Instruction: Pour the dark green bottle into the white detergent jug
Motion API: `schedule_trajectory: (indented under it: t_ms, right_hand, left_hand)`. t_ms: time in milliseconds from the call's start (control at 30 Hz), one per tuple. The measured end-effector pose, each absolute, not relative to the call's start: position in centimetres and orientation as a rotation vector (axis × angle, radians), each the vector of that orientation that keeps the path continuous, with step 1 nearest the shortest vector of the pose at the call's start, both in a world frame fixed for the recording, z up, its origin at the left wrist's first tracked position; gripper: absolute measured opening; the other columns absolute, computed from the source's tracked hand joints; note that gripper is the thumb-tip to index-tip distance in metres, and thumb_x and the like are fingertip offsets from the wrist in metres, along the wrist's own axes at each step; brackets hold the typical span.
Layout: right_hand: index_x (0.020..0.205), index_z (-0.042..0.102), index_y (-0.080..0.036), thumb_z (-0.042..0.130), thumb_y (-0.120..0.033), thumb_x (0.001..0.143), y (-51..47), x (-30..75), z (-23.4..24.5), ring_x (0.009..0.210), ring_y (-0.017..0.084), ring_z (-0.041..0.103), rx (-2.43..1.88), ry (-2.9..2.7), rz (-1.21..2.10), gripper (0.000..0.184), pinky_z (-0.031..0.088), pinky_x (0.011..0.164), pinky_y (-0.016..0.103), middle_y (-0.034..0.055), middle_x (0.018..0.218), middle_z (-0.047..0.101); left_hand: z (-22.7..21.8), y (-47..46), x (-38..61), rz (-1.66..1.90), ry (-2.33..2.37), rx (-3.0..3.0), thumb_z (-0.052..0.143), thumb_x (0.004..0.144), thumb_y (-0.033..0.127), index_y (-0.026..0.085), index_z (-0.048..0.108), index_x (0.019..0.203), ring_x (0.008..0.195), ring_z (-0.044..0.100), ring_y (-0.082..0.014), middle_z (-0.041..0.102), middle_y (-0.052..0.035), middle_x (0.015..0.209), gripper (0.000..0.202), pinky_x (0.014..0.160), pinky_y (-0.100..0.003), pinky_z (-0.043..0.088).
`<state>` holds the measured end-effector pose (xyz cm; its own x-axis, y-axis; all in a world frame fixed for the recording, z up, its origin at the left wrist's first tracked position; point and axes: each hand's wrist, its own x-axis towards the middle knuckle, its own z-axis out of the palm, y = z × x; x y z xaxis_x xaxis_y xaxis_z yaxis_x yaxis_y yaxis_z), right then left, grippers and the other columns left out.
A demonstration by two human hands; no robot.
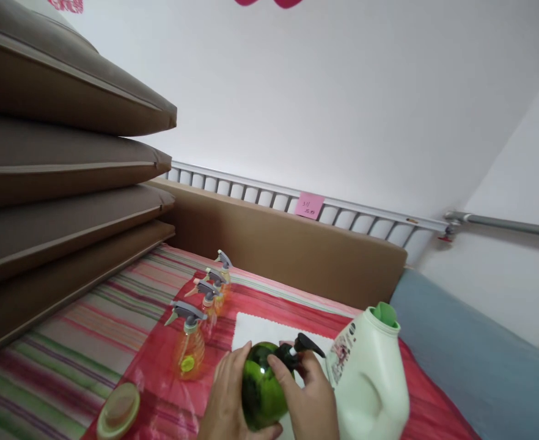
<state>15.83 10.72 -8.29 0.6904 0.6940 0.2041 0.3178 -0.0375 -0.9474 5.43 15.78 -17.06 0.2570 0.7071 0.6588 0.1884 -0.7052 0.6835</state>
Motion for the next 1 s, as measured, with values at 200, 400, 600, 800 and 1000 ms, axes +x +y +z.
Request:
schedule_trajectory:
  t_ms: [200,400,600,800,1000]
  right_hand:
    - [0.091,0.065,-0.016,0.071,-0.047,0.060,10.0,14.8,-7.1,0.100,0.031,0.060,-1.519,-0.840,0.438,0.045,0.047,0.089,0.039,0.0115,0.102,0.069]
    - [0.101,0.064,-0.018,0.068,-0.041,0.065,9.6,16.1,-6.0,0.101,0.028,0.060,-1.330,-0.995,0.758,0.043,0.045,0.089,0.040,0.0111,0.109,0.066]
    - [0.085,0.063,-0.018,0.071,-0.041,0.058,9.4,16.4,-7.1,0.090,0.030,0.062,-1.602,-0.886,0.333,0.036,0.048,0.084,0.040,0.0092,0.088,0.070]
    - [0.097,0.066,-0.018,0.069,-0.051,0.060,9.1,16.9,-7.9,0.097,0.029,0.062,-1.492,-0.855,0.552,0.049,0.050,0.083,0.036,0.0107,0.097,0.071]
    - [0.089,0.064,-0.019,0.071,-0.053,0.054,9.2,17.1,-8.3,0.096,0.030,0.061,-1.747,-0.852,0.300,0.049,0.050,0.080,0.034,0.0095,0.094,0.070]
  left_hand:
    - [-17.1,15.9,5.0,1.471,0.770,2.016,0.068,0.045,0.013,0.017,0.030,0.133,0.117,0.047,-0.0339,0.052,-0.0141,0.124,0.096,0.099,-0.052,0.038]
    - [-17.9,16.1,5.2,1.034,0.509,1.802,0.076,0.043,0.020,0.017,0.031,0.135,0.119,0.048,-0.0341,0.049,-0.0153,0.130,0.103,0.099,-0.044,0.041]
    - [-17.4,15.9,4.8,0.971,0.650,1.847,0.077,0.042,0.022,0.012,0.030,0.136,0.127,0.036,-0.0363,0.043,-0.0187,0.134,0.105,0.108,-0.051,0.027]
    - [-17.0,15.7,4.8,0.933,0.694,1.885,0.084,0.033,0.033,0.010,0.035,0.134,0.124,0.038,-0.0410,0.046,-0.0211,0.132,0.115,0.106,-0.056,0.028]
    - [-16.4,15.8,4.3,0.954,0.687,1.932,0.084,0.033,0.033,0.006,0.037,0.133,0.119,0.044,-0.0407,0.050,-0.0223,0.126,0.114,0.105,-0.056,0.029]
